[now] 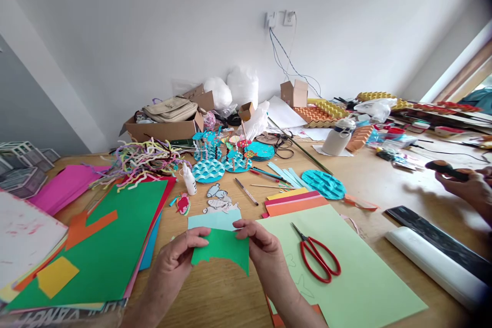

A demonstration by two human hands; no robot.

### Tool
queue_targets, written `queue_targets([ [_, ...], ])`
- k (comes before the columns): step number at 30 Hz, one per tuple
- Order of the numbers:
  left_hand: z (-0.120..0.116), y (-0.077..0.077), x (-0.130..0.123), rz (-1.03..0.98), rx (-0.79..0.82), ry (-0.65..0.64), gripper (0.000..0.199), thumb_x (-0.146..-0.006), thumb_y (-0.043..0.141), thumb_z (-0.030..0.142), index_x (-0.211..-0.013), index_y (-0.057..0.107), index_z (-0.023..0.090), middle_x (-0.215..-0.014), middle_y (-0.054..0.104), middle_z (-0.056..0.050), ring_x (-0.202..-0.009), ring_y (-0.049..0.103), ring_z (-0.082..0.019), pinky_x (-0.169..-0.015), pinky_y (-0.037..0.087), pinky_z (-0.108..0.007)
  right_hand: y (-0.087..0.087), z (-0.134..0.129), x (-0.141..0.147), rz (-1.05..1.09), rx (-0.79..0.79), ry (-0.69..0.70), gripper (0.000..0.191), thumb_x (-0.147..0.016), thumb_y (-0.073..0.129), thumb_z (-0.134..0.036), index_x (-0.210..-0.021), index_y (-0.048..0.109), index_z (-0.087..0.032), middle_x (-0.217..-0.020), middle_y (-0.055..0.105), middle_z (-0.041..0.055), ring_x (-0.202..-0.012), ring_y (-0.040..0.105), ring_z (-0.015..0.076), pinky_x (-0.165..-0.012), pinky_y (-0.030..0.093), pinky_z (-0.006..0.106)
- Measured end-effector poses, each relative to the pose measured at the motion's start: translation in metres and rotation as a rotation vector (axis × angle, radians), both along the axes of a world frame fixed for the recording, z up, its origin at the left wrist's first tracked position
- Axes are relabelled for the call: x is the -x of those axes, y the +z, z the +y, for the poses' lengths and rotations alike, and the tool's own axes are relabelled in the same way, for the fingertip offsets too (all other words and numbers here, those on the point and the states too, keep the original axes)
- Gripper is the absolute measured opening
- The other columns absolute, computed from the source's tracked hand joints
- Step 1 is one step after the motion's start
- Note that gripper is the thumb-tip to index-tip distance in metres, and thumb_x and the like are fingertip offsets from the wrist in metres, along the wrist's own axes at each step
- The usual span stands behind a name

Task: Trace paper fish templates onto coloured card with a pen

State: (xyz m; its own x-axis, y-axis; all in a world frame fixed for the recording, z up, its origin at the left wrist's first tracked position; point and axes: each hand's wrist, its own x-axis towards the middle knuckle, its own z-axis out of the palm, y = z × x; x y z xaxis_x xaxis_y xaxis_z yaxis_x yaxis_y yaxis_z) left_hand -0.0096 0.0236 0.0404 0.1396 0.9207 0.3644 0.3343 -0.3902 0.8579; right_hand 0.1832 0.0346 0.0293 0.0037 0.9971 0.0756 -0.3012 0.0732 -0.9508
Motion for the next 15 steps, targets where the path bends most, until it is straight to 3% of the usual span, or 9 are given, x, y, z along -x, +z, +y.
queue_targets([
  [5, -0.0038, -0.0021, 0.0025, 0.212, -0.227, 0.044, 0.025, -0.075, 0.046, 0.008, -0.080, 0.063, 0.025, -0.100, 0.070, -0.002, -0.090, 0.065, -0.015, -0.075, 0.050, -0.020, -0.0026, -0.0026, -0.0024, 0.133, 0.185, 0.056, 0.015, -0.075, 0.060, -0.035, -0.078, 0.061, -0.021, -0.086, 0.062, 0.0023, -0.065, 0.051, 0.0119, -0.054, 0.040, 0.022],
  [9, -0.0046, -0.0041, 0.0035, 0.266, -0.313, 0.051, 0.030, -0.074, 0.045, 0.004, -0.083, 0.062, 0.027, -0.100, 0.069, 0.000, -0.090, 0.065, -0.012, -0.073, 0.049, -0.017, -0.0017, -0.0048, -0.0026, 0.118, 0.269, 0.094, 0.025, -0.078, 0.056, -0.043, -0.092, 0.053, -0.021, -0.069, 0.053, -0.0026, -0.059, 0.047, 0.0106, -0.049, 0.039, 0.021],
  [12, -0.0055, -0.0069, 0.0043, 0.259, -0.266, 0.031, 0.032, -0.073, 0.046, 0.003, -0.083, 0.064, 0.027, -0.103, 0.069, 0.000, -0.091, 0.065, -0.013, -0.075, 0.049, -0.018, -0.0027, -0.0028, -0.0012, 0.043, 0.264, 0.141, 0.033, -0.069, 0.066, -0.041, -0.090, 0.050, -0.020, -0.056, 0.040, -0.0079, -0.051, 0.041, 0.0088, -0.044, 0.035, 0.019],
  [15, -0.0079, -0.0088, 0.0042, 0.157, -0.111, 0.018, 0.027, -0.073, 0.049, 0.007, -0.079, 0.067, 0.027, -0.106, 0.067, -0.001, -0.097, 0.062, -0.017, -0.080, 0.048, -0.021, -0.0079, 0.0008, -0.0007, 0.002, 0.224, 0.155, 0.034, -0.065, 0.067, -0.036, -0.088, 0.047, -0.020, -0.053, 0.035, -0.0100, -0.047, 0.034, 0.0071, -0.043, 0.029, 0.019],
])
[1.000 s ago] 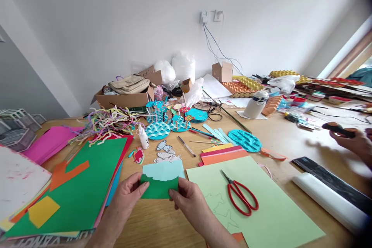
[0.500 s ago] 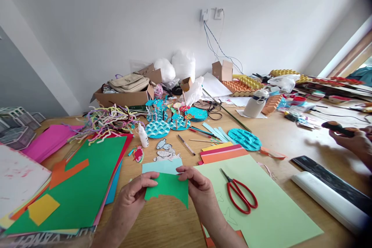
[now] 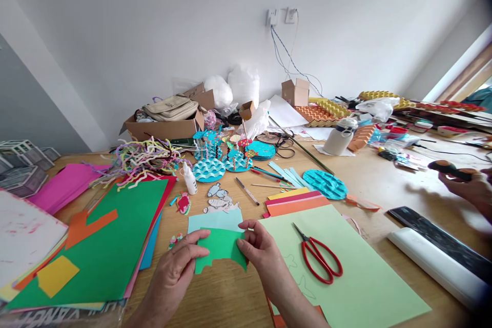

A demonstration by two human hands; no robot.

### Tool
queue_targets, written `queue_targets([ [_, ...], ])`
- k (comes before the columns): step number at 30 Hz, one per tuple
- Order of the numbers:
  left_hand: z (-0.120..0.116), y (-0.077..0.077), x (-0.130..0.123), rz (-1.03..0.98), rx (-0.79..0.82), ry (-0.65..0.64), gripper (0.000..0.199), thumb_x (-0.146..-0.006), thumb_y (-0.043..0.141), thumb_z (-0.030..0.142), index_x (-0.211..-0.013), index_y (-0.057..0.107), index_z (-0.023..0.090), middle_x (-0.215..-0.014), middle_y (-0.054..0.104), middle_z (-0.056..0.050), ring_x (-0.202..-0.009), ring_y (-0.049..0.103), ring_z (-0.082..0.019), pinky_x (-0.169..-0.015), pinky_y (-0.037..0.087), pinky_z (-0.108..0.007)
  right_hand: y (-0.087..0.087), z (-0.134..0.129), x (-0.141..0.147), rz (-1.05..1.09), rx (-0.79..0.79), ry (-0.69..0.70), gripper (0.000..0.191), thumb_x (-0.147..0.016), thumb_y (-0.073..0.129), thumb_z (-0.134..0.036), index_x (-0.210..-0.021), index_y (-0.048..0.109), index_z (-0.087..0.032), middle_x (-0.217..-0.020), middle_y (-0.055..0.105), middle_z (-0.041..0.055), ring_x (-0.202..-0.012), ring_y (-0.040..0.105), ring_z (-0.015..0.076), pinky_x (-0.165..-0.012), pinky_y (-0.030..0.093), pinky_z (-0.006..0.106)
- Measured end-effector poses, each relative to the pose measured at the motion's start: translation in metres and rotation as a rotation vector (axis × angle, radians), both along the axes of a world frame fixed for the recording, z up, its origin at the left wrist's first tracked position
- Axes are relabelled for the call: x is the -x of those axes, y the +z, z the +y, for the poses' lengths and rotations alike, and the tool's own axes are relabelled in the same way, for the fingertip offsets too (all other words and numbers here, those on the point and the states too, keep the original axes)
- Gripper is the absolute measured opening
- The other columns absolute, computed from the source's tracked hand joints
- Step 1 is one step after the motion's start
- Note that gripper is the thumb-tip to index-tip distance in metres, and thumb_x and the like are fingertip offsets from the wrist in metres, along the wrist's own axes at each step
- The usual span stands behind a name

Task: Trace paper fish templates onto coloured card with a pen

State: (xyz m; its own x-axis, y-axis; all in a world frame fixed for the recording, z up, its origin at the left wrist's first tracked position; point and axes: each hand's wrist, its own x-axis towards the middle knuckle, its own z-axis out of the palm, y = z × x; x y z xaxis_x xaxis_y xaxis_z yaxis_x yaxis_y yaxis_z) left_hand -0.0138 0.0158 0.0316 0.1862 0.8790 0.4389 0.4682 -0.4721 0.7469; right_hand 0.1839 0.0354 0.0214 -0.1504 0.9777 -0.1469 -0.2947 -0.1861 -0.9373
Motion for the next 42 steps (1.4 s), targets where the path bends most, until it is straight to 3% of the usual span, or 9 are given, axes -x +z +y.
queue_targets([
  [3, -0.004, 0.002, -0.002, -0.347, 0.296, 0.035, 0.017, -0.079, 0.053, 0.024, -0.088, 0.067, 0.024, -0.117, 0.060, -0.005, -0.104, 0.058, -0.023, -0.080, 0.049, -0.028, -0.007, 0.002, -0.001, -0.111, -0.089, -0.019, 0.029, -0.066, 0.062, -0.029, -0.089, 0.047, -0.019, -0.054, 0.033, -0.0097, -0.049, 0.032, 0.0074, -0.044, 0.027, 0.019],
  [6, -0.007, 0.005, -0.005, -0.680, 0.634, 0.040, 0.038, -0.082, 0.050, 0.042, -0.115, 0.054, 0.024, -0.122, 0.055, -0.009, -0.101, 0.058, -0.024, -0.078, 0.050, -0.033, -0.010, -0.001, -0.001, -0.230, -0.165, -0.008, 0.024, -0.068, 0.055, -0.021, -0.091, 0.047, -0.020, -0.056, 0.032, -0.0087, -0.051, 0.032, 0.0084, -0.046, 0.027, 0.020],
  [9, -0.004, -0.002, -0.007, -0.618, 0.771, 0.053, 0.050, -0.072, 0.061, 0.044, -0.117, 0.051, 0.024, -0.106, 0.063, -0.006, -0.088, 0.060, -0.022, -0.072, 0.050, -0.030, -0.010, -0.006, 0.000, -0.354, -0.220, 0.024, 0.025, -0.070, 0.050, -0.015, -0.094, 0.048, -0.021, -0.058, 0.034, -0.0076, -0.053, 0.034, 0.0093, -0.048, 0.029, 0.020],
  [13, 0.003, -0.021, -0.010, -0.383, 0.745, 0.011, 0.038, -0.056, 0.068, 0.030, -0.093, 0.062, 0.021, -0.081, 0.066, -0.002, -0.074, 0.061, -0.021, -0.061, 0.049, -0.026, -0.008, -0.013, -0.002, -0.523, -0.307, 0.063, 0.031, -0.070, 0.046, -0.009, -0.098, 0.049, -0.022, -0.064, 0.043, -0.0056, -0.057, 0.041, 0.0098, -0.052, 0.034, 0.021],
  [19, 0.001, -0.039, -0.008, -0.154, 0.592, 0.051, 0.039, -0.056, 0.056, 0.018, -0.093, 0.065, 0.024, -0.101, 0.067, -0.002, -0.098, 0.058, -0.024, -0.081, 0.047, -0.028, -0.014, -0.021, -0.012, -0.652, -0.395, 0.064, 0.028, -0.072, 0.045, -0.008, -0.095, 0.049, -0.022, -0.065, 0.051, -0.0046, -0.055, 0.047, 0.0101, -0.052, 0.037, 0.020],
  [24, -0.002, -0.041, 0.003, -0.046, 0.557, 0.079, 0.040, -0.056, 0.056, 0.017, -0.094, 0.066, 0.026, -0.101, 0.069, -0.002, -0.097, 0.060, -0.023, -0.080, 0.048, -0.026, -0.017, -0.021, -0.048, -0.875, -0.434, -0.025, 0.009, -0.080, 0.044, -0.019, -0.083, 0.053, -0.022, -0.068, 0.061, 0.0005, -0.060, 0.055, 0.0140, -0.057, 0.042, 0.024],
  [29, -0.002, -0.038, 0.002, -0.015, 0.587, 0.059, 0.043, -0.056, 0.057, 0.014, -0.096, 0.067, 0.026, -0.104, 0.068, -0.002, -0.102, 0.059, -0.023, -0.085, 0.046, -0.028, -0.024, -0.015, -0.119, -1.284, -0.329, -0.190, 0.016, -0.081, 0.042, -0.029, -0.083, 0.057, -0.022, -0.085, 0.064, 0.0065, -0.074, 0.060, 0.0205, -0.064, 0.044, 0.030],
  [33, -0.001, -0.037, -0.012, -0.003, 0.596, 0.025, 0.049, -0.057, 0.054, 0.007, -0.100, 0.066, 0.026, -0.108, 0.066, -0.001, -0.104, 0.058, -0.022, -0.091, 0.042, -0.030, -0.031, -0.016, -0.163, -1.489, -0.205, -0.138, 0.019, -0.080, 0.043, -0.034, -0.084, 0.059, -0.025, -0.095, 0.062, 0.0068, -0.090, 0.057, 0.0238, -0.069, 0.042, 0.030],
  [42, 0.003, -0.041, -0.029, 0.071, 0.616, -0.009, 0.031, -0.061, 0.051, 0.008, -0.084, 0.067, 0.021, -0.086, 0.070, 0.000, -0.084, 0.062, -0.020, -0.078, 0.045, -0.026, -0.036, -0.013, -0.163, -1.604, -0.032, 0.030, 0.016, -0.079, 0.045, -0.024, -0.091, 0.055, -0.024, -0.099, 0.062, 0.0054, -0.082, 0.061, 0.0207, -0.055, 0.036, 0.025],
])
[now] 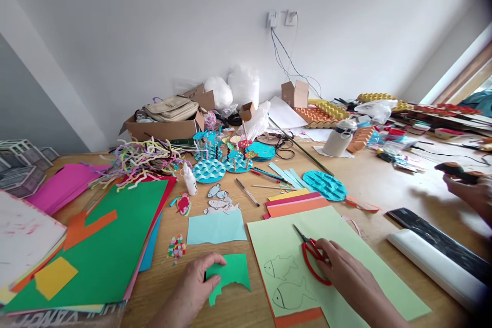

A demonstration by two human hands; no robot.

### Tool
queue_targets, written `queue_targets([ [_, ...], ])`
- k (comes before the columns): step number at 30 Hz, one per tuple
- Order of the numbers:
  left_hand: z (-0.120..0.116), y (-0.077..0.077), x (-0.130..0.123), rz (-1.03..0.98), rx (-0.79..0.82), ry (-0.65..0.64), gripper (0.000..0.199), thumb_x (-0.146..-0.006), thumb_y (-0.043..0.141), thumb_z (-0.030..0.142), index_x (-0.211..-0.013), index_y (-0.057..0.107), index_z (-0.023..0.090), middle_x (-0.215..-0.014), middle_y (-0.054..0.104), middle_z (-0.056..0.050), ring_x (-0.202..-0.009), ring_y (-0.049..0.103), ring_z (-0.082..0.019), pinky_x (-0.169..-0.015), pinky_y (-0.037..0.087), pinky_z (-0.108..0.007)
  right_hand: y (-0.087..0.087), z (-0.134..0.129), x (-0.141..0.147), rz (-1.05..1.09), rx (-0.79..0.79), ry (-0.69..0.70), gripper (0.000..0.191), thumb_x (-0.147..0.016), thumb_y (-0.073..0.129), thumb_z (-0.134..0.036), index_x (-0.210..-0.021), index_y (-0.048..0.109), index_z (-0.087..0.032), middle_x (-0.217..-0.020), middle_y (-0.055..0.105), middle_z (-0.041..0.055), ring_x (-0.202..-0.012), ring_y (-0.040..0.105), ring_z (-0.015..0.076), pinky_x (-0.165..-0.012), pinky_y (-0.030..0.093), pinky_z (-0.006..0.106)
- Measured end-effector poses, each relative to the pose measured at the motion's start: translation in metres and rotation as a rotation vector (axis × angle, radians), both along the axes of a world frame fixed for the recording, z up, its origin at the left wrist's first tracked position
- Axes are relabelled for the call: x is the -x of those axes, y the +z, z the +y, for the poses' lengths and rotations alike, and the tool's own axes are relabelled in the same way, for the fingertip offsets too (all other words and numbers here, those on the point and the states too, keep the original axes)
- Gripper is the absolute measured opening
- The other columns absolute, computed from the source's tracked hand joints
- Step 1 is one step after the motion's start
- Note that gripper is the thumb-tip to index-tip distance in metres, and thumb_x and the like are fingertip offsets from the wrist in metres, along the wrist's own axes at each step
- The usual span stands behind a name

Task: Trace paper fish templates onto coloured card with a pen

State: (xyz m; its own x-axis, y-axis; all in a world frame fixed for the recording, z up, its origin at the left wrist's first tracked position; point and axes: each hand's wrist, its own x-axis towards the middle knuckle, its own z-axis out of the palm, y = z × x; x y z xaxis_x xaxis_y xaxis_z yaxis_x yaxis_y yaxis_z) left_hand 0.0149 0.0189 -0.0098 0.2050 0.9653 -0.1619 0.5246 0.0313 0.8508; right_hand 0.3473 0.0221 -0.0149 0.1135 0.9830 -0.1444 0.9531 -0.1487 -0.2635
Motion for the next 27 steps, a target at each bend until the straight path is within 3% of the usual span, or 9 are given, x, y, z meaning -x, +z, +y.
queue_targets([
  [5, 0.005, 0.003, 0.008, -0.115, -0.004, 0.073, 0.020, -0.066, 0.052, 0.020, -0.082, 0.065, 0.019, -0.082, 0.067, -0.001, -0.071, 0.058, -0.017, -0.064, 0.044, -0.023, 0.002, 0.002, 0.002, -0.036, -0.017, 0.004, 0.016, -0.077, 0.044, -0.018, -0.088, 0.054, -0.023, -0.085, 0.065, 0.0049, -0.070, 0.060, 0.0196, -0.052, 0.032, 0.025],
  [9, 0.010, 0.004, 0.003, -0.225, 0.042, 0.076, 0.022, -0.065, 0.055, 0.027, -0.083, 0.065, 0.019, -0.078, 0.063, -0.001, -0.063, 0.052, -0.014, -0.058, 0.041, -0.022, 0.010, 0.000, -0.007, -0.051, -0.120, -0.033, 0.017, -0.078, 0.041, -0.019, -0.090, 0.053, -0.024, -0.080, 0.063, 0.0029, -0.065, 0.059, 0.0177, -0.053, 0.034, 0.024],
  [14, 0.015, 0.001, -0.031, -0.354, 0.157, -0.028, 0.024, -0.064, 0.054, 0.028, -0.084, 0.062, 0.018, -0.066, 0.054, 0.003, -0.054, 0.045, -0.011, -0.051, 0.038, -0.020, 0.013, -0.002, -0.015, -0.125, -0.112, -0.087, 0.019, -0.078, 0.041, -0.018, -0.090, 0.055, -0.022, -0.086, 0.063, 0.0051, -0.067, 0.059, 0.0183, -0.050, 0.031, 0.024],
  [18, 0.022, -0.006, -0.058, -0.238, 0.113, -0.094, 0.025, -0.064, 0.048, 0.015, -0.084, 0.062, 0.016, -0.068, 0.054, 0.003, -0.055, 0.043, -0.010, -0.051, 0.035, -0.019, 0.013, -0.002, -0.015, -0.129, -0.018, -0.088, 0.018, -0.079, 0.039, -0.018, -0.087, 0.055, -0.021, -0.089, 0.062, 0.0062, -0.072, 0.058, 0.0196, -0.051, 0.032, 0.025],
  [23, 0.028, -0.015, -0.073, -0.175, 0.063, -0.130, 0.026, -0.065, 0.047, 0.010, -0.083, 0.064, 0.016, -0.072, 0.059, 0.001, -0.062, 0.048, -0.013, -0.057, 0.037, -0.021, 0.028, -0.008, 0.003, 0.093, -0.125, -0.028, 0.017, -0.081, 0.038, -0.024, -0.083, 0.055, -0.022, -0.090, 0.061, 0.0065, -0.080, 0.058, 0.0209, -0.064, 0.041, 0.030],
  [25, 0.027, -0.013, -0.077, -0.164, 0.053, -0.157, 0.026, -0.065, 0.047, 0.010, -0.083, 0.065, 0.017, -0.075, 0.061, 0.000, -0.062, 0.050, -0.014, -0.058, 0.038, -0.022, 0.032, -0.010, 0.019, 0.247, -0.155, 0.041, 0.019, -0.078, 0.041, -0.024, -0.090, 0.056, -0.023, -0.092, 0.062, 0.0065, -0.080, 0.058, 0.0204, -0.070, 0.043, 0.032],
  [27, 0.025, -0.010, -0.081, -0.163, 0.038, -0.186, 0.027, -0.065, 0.047, 0.009, -0.083, 0.065, 0.018, -0.078, 0.064, 0.000, -0.067, 0.053, -0.015, -0.063, 0.040, -0.023, 0.032, -0.010, 0.036, 0.391, -0.165, 0.108, 0.029, -0.075, 0.045, -0.024, -0.102, 0.056, -0.024, -0.106, 0.060, 0.0067, -0.092, 0.057, 0.0217, -0.076, 0.044, 0.034],
])
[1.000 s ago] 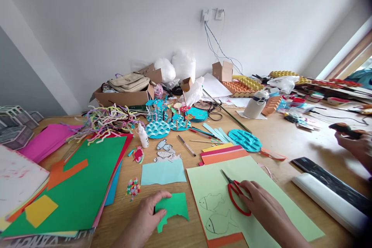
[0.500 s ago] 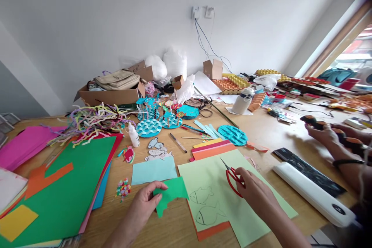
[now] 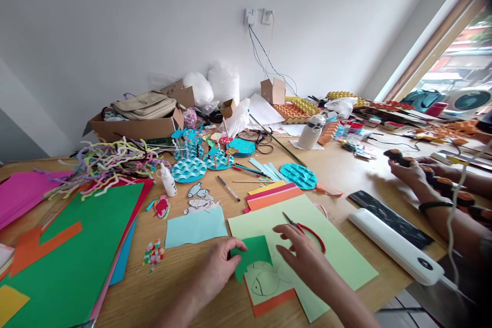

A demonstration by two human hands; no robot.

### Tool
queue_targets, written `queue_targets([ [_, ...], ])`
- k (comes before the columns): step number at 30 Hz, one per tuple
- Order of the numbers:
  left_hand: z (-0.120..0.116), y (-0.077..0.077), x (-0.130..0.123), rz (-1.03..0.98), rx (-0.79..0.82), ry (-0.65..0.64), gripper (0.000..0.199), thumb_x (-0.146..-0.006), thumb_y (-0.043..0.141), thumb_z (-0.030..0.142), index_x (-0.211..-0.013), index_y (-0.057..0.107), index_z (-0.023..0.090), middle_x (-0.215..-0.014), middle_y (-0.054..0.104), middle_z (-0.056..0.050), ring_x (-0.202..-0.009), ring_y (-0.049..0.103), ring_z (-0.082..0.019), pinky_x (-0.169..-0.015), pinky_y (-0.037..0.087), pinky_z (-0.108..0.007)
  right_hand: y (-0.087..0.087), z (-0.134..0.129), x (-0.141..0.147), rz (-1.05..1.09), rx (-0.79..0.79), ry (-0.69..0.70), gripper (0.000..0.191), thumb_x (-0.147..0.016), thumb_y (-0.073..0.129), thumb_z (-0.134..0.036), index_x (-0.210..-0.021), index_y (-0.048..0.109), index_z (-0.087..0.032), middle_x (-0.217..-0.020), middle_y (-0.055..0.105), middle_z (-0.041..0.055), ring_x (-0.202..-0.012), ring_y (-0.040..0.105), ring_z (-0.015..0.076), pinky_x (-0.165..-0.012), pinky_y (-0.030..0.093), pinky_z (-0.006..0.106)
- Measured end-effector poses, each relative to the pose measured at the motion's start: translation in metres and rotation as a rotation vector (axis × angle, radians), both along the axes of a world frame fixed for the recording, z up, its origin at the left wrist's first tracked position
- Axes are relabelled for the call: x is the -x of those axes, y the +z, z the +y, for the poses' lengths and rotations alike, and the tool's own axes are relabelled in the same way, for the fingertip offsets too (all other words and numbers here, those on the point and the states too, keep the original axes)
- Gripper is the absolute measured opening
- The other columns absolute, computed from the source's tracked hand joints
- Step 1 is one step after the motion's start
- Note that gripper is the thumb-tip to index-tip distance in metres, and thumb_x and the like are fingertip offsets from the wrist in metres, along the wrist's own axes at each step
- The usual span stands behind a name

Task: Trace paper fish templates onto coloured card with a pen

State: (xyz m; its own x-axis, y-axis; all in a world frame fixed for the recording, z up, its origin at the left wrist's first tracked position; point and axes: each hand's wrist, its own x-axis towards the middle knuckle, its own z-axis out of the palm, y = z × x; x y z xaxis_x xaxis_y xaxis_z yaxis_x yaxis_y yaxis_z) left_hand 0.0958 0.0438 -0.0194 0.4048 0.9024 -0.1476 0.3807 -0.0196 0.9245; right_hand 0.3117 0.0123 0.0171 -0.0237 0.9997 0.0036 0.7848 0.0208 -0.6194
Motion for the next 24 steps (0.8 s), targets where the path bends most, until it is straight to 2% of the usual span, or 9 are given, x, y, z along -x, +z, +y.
queue_targets([
  [3, -0.004, 0.006, -0.006, -0.004, -0.031, -0.025, 0.029, -0.063, 0.047, 0.008, -0.082, 0.066, 0.020, -0.081, 0.066, 0.000, -0.075, 0.056, -0.017, -0.070, 0.041, -0.025, -0.007, 0.004, 0.019, 0.174, 0.027, 0.065, 0.042, -0.070, 0.050, -0.021, -0.112, 0.054, -0.026, -0.115, 0.057, 0.0048, -0.102, 0.053, 0.0225, -0.078, 0.044, 0.033],
  [7, -0.008, 0.006, -0.009, 0.012, -0.046, -0.022, 0.029, -0.062, 0.047, 0.008, -0.081, 0.066, 0.019, -0.079, 0.065, -0.001, -0.073, 0.056, -0.017, -0.069, 0.041, -0.025, -0.014, 0.014, 0.027, 0.282, 0.098, 0.066, 0.032, -0.069, 0.047, -0.016, -0.099, 0.059, -0.022, -0.081, 0.063, 0.0006, -0.069, 0.056, 0.0159, -0.060, 0.041, 0.026],
  [10, -0.010, 0.001, -0.007, 0.021, -0.027, -0.025, 0.028, -0.063, 0.047, 0.009, -0.082, 0.065, 0.019, -0.072, 0.062, 0.001, -0.065, 0.054, -0.015, -0.062, 0.041, -0.023, -0.015, 0.022, 0.023, 0.225, 0.129, 0.057, 0.022, -0.069, 0.046, -0.015, -0.086, 0.060, -0.019, -0.070, 0.061, -0.0005, -0.062, 0.053, 0.0148, -0.055, 0.038, 0.025],
  [14, -0.011, -0.003, 0.001, 0.018, 0.000, -0.035, 0.027, -0.066, 0.045, 0.010, -0.083, 0.064, 0.017, -0.070, 0.061, 0.001, -0.062, 0.052, -0.014, -0.057, 0.041, -0.022, -0.012, 0.027, 0.018, 0.058, 0.136, 0.064, 0.024, -0.071, 0.044, -0.012, -0.086, 0.061, -0.019, -0.080, 0.065, 0.0025, -0.072, 0.057, 0.0174, -0.063, 0.039, 0.026],
  [17, -0.013, 0.002, 0.012, 0.047, -0.022, -0.034, 0.028, -0.066, 0.043, 0.008, -0.082, 0.063, 0.017, -0.071, 0.062, 0.000, -0.065, 0.055, -0.014, -0.060, 0.042, -0.022, -0.007, 0.028, 0.017, -0.116, 0.144, 0.076, 0.026, -0.073, 0.042, -0.010, -0.089, 0.061, -0.020, -0.089, 0.066, 0.0051, -0.083, 0.059, 0.0193, -0.068, 0.039, 0.027],
  [21, -0.020, 0.010, 0.031, 0.176, -0.245, -0.060, 0.026, -0.072, 0.041, 0.007, -0.080, 0.063, 0.019, -0.078, 0.064, -0.002, -0.073, 0.059, -0.016, -0.067, 0.045, -0.023, -0.001, 0.028, 0.021, -0.235, 0.136, 0.131, 0.027, -0.076, 0.042, -0.009, -0.091, 0.060, -0.020, -0.096, 0.063, 0.0063, -0.086, 0.059, 0.0196, -0.070, 0.041, 0.028],
  [24, -0.024, 0.012, 0.049, 0.257, -0.404, -0.084, 0.029, -0.076, 0.039, 0.006, -0.086, 0.062, 0.021, -0.084, 0.065, -0.002, -0.078, 0.061, -0.016, -0.071, 0.047, -0.024, -0.002, 0.028, 0.025, -0.287, 0.043, 0.138, 0.030, -0.074, 0.044, -0.007, -0.095, 0.060, -0.020, -0.108, 0.059, 0.0088, -0.098, 0.055, 0.0220, -0.078, 0.042, 0.030],
])
